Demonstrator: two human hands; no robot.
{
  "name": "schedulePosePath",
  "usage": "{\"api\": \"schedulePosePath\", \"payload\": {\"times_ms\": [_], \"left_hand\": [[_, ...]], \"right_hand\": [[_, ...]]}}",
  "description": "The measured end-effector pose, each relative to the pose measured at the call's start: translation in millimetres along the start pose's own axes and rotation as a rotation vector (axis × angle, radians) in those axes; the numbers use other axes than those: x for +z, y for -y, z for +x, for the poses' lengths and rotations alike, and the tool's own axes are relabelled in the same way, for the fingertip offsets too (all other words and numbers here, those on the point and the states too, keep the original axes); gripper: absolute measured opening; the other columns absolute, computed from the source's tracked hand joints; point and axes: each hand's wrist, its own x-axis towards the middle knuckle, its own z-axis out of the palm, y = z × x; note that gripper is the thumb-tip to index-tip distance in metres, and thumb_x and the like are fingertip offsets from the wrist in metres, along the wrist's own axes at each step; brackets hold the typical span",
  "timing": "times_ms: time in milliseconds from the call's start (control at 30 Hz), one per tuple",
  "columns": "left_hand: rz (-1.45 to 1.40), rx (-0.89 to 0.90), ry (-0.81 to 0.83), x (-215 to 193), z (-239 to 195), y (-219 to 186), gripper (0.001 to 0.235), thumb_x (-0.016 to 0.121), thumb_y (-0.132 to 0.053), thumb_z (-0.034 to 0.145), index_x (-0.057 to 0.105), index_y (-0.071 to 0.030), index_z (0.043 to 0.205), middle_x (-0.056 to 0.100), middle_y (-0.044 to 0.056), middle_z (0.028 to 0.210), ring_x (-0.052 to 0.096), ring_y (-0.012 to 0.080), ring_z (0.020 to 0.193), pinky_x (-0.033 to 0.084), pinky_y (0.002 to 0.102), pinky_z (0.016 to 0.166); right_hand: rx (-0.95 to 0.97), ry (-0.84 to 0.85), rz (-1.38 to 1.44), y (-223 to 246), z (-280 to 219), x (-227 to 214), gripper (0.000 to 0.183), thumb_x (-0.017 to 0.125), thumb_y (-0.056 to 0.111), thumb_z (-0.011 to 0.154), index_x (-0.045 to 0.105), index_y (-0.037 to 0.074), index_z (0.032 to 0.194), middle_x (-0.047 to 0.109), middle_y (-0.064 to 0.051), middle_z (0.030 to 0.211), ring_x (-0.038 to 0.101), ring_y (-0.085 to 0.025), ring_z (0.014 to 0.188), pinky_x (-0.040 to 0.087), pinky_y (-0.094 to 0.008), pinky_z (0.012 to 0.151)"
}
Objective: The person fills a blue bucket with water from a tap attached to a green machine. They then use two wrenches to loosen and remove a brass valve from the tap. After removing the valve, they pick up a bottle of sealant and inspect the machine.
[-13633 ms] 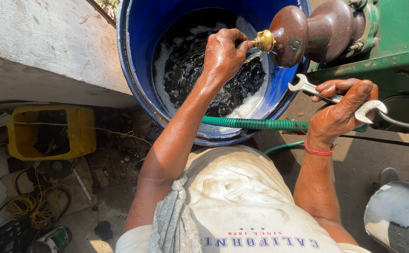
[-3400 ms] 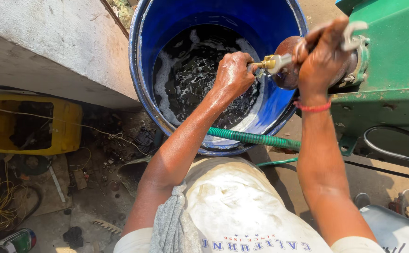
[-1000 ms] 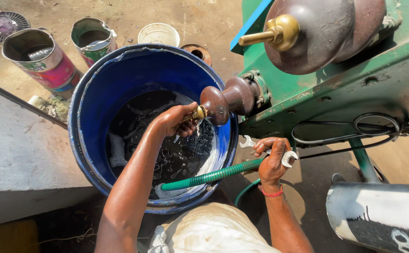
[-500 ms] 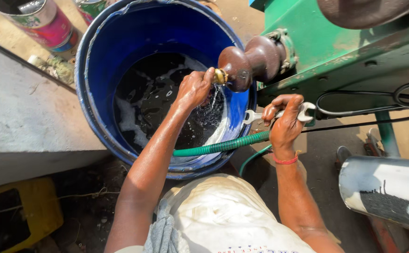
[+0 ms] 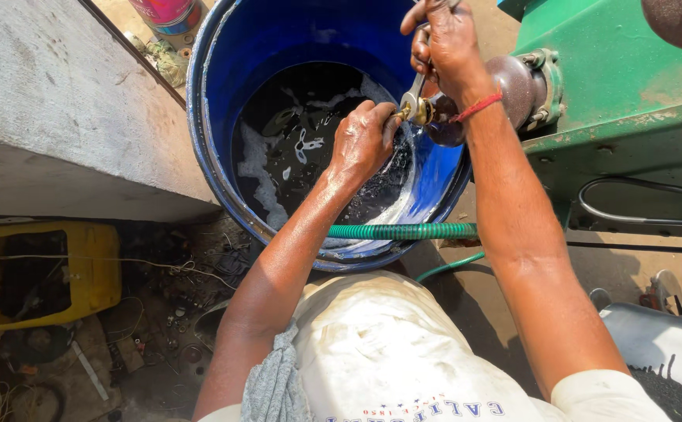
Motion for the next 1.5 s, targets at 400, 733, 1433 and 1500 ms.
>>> {"api": "schedulePosePath", "payload": {"times_ms": [400,733,1433,1500], "left_hand": [[0.037,-0.054,-0.032,9.7,-2.9,-1.5,0.02,0.069,-0.025,0.097,0.074,-0.006,0.098,0.061,0.014,0.08,0.067,0.033,0.071,0.052,0.048,0.063],[0.015,-0.039,-0.076,18.2,-2.5,-0.4,0.019,0.073,-0.025,0.093,0.075,-0.006,0.095,0.063,0.013,0.079,0.067,0.0338,0.072,0.052,0.048,0.063],[0.119,-0.032,-0.082,7.7,-1.6,-5.1,0.019,0.072,-0.026,0.094,0.075,-0.008,0.093,0.061,0.011,0.078,0.068,0.0319,0.071,0.053,0.047,0.062],[0.132,-0.035,-0.081,7.2,-2.6,-4.8,0.018,0.072,-0.026,0.094,0.074,-0.008,0.092,0.061,0.011,0.079,0.067,0.0324,0.072,0.053,0.047,0.061]], "right_hand": [[0.16,-0.034,-0.26,10.7,-1.1,35.8,0.067,0.046,0.067,0.104,0.064,0.006,0.083,0.05,0.0,0.056,0.052,-0.008,0.045,0.037,-0.024,0.04],[-0.66,-0.19,-0.41,-9.9,-171.8,44.8,0.042,0.052,0.031,0.12,0.059,0.0,0.091,0.066,-0.015,0.092,0.068,-0.027,0.087,0.056,-0.038,0.079],[-0.521,-0.251,-0.217,3.5,-115.6,54.1,0.049,0.045,0.043,0.116,0.059,0.001,0.094,0.065,-0.007,0.085,0.062,-0.01,0.072,0.053,-0.027,0.067],[-0.707,-0.176,-0.549,-20.3,-159.7,56.3,0.043,0.052,0.034,0.119,0.061,0.0,0.093,0.068,-0.015,0.091,0.07,-0.03,0.091,0.058,-0.04,0.081]]}}
